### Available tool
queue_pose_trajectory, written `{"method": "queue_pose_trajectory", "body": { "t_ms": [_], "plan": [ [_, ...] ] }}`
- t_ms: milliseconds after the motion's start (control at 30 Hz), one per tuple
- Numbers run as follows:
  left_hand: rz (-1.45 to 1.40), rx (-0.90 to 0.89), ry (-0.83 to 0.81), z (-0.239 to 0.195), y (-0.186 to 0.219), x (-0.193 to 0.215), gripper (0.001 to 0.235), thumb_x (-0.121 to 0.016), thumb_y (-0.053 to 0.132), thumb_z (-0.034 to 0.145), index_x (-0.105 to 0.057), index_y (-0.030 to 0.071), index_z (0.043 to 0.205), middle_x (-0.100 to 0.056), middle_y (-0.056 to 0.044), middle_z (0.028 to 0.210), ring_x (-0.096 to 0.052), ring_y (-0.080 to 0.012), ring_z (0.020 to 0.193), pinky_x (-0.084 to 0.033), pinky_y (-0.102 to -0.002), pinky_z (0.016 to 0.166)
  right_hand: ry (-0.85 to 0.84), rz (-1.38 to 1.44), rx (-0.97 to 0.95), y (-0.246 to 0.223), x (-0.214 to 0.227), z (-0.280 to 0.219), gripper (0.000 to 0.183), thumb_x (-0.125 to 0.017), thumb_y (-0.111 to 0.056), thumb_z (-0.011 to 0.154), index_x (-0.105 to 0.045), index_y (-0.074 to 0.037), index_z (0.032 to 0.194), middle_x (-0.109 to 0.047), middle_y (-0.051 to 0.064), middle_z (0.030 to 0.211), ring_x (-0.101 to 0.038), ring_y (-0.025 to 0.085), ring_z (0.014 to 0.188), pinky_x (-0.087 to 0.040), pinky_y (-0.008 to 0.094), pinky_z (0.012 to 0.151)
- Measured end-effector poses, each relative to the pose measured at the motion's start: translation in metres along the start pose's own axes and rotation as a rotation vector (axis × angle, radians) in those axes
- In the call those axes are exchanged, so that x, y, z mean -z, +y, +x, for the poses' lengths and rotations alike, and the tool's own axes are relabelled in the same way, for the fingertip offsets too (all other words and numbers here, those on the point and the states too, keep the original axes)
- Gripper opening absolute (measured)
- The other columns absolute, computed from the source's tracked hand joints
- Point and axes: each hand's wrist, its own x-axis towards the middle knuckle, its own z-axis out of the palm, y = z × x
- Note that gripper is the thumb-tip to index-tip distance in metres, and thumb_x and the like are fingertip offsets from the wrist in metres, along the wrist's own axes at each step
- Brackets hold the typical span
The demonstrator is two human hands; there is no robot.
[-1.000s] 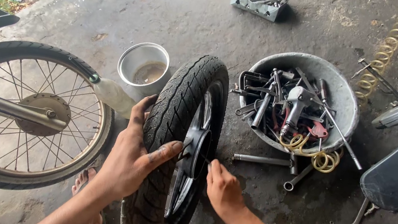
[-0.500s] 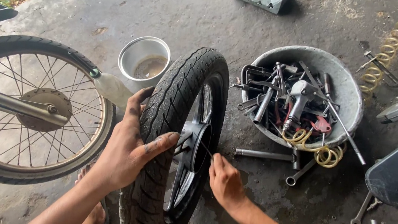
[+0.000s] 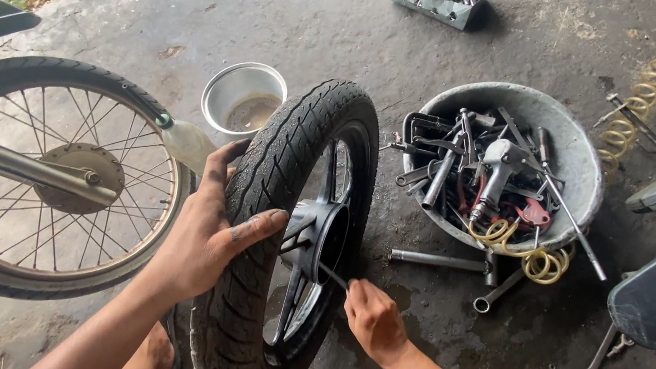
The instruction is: The person uses a tire iron to pry the bead of a motorcycle tire off the rim. They work around the circumference of the wheel, lifting the tire edge and eventually pulling the tire off the rim entirely.
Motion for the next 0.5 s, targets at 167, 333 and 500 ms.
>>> {"method": "queue_pose_trajectory", "body": {
  "t_ms": [167,333,500],
  "plan": [
    [0.047,-0.094,-0.014,0.005,-0.001,0.003,0.093,-0.074,0.04,0.086,-0.025,0.003,0.155,-0.06,-0.023,0.143,-0.058,-0.0292,0.134,-0.04,-0.04,0.112,-0.033,-0.051,0.063,0.015,0.0,0.015,0.015,-0.07,-0.001,0.084,-0.061,0.004,0.095,-0.063,0.014,0.075,-0.067,0.032,0.067,-0.058,0.04,0.064],
    [0.011,-0.105,-0.007,0.004,0.0,0.003,0.094,-0.074,0.042,0.085,-0.025,0.002,0.155,-0.062,-0.022,0.141,-0.059,-0.028,0.134,-0.041,-0.039,0.112,0.084,-0.031,0.151,0.019,-0.001,0.027,0.023,-0.068,-0.004,0.08,-0.059,0.006,0.1,-0.063,0.016,0.082,-0.066,0.034,0.074,-0.056,0.041,0.068],
    [0.026,-0.072,-0.01,0.006,-0.008,0.008,0.096,-0.074,0.045,0.084,-0.026,0.002,0.154,-0.062,-0.023,0.14,-0.059,-0.0287,0.134,-0.04,-0.038,0.112,-0.053,-0.087,0.257,0.025,-0.009,-0.004,0.014,-0.068,-0.002,0.081,-0.062,0.001,0.093,-0.059,0.011,0.073,-0.062,0.028,0.065,-0.052,0.039,0.061]
  ]
}}
